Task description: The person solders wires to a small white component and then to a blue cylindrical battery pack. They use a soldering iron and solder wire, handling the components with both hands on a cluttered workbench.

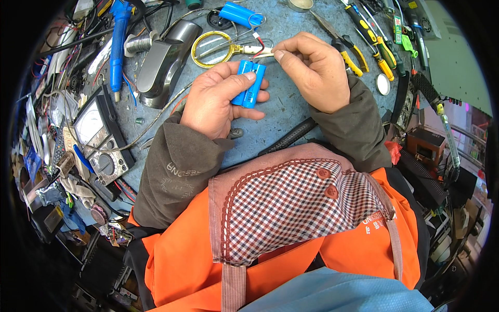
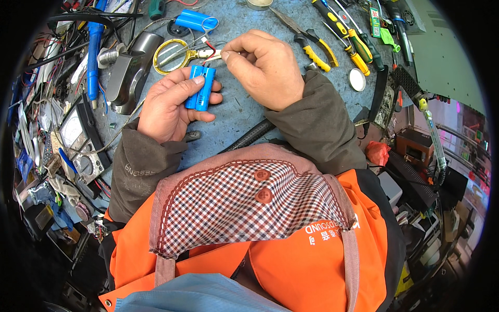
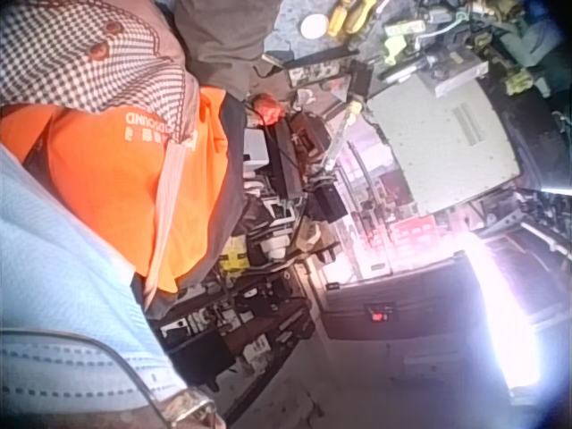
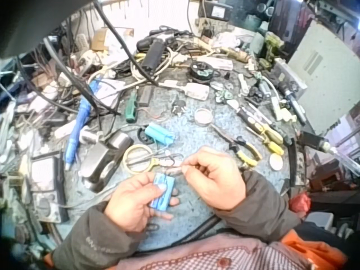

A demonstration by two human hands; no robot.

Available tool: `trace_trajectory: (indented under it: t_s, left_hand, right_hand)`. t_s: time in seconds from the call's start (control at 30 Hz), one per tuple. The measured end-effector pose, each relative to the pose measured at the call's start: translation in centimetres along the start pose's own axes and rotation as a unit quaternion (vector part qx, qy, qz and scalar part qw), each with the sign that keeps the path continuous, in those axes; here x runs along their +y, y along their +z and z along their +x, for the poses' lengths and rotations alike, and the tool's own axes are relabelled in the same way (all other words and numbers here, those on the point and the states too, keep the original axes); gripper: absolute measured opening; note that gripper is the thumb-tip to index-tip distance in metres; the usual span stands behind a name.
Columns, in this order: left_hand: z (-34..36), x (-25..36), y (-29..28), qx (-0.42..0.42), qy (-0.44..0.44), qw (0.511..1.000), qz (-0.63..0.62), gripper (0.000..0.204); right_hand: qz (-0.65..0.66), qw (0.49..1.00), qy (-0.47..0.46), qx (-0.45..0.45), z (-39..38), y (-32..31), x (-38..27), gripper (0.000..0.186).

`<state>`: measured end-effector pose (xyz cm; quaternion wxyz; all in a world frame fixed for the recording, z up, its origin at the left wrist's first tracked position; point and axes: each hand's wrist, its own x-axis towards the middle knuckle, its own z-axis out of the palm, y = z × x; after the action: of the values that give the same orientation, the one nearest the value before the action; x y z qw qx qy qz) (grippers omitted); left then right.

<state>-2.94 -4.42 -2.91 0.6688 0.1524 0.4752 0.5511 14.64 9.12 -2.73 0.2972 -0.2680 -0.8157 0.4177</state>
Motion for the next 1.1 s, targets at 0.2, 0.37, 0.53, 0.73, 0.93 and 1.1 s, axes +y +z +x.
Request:
trace_trajectory:
  t_s: [0.2, 0.37, 0.53, 0.73, 0.93, 1.1]
  left_hand:
    - [0.02, -0.07, -0.03, 0.000, -0.001, 1.000, -0.004, 0.033]
    - [0.10, -0.10, -0.05, 0.000, -0.003, 1.000, -0.003, 0.033]
    - [-0.02, -0.07, 0.05, 0.003, 0.000, 1.000, 0.003, 0.033]
    - [0.04, -0.04, 0.07, 0.006, -0.003, 1.000, 0.001, 0.032]
    - [-0.01, -0.02, 0.05, 0.005, -0.001, 1.000, -0.001, 0.032]
    - [0.04, -0.03, -0.09, 0.002, -0.003, 1.000, -0.014, 0.031]
  right_hand:
    - [-0.003, 1.000, 0.004, -0.004, -0.02, -0.16, -0.14, 0.014]
    - [-0.012, 1.000, 0.006, -0.006, 0.02, -0.10, -0.25, 0.013]
    - [0.010, 1.000, -0.009, 0.016, -0.01, 0.09, -0.10, 0.012]
    - [-0.011, 1.000, 0.005, -0.014, 0.03, -0.20, -0.42, 0.012]
    - [0.013, 1.000, -0.002, 0.015, 0.06, -0.05, -0.34, 0.012]
    - [0.031, 0.999, 0.004, 0.013, -0.16, -0.13, -0.15, 0.011]
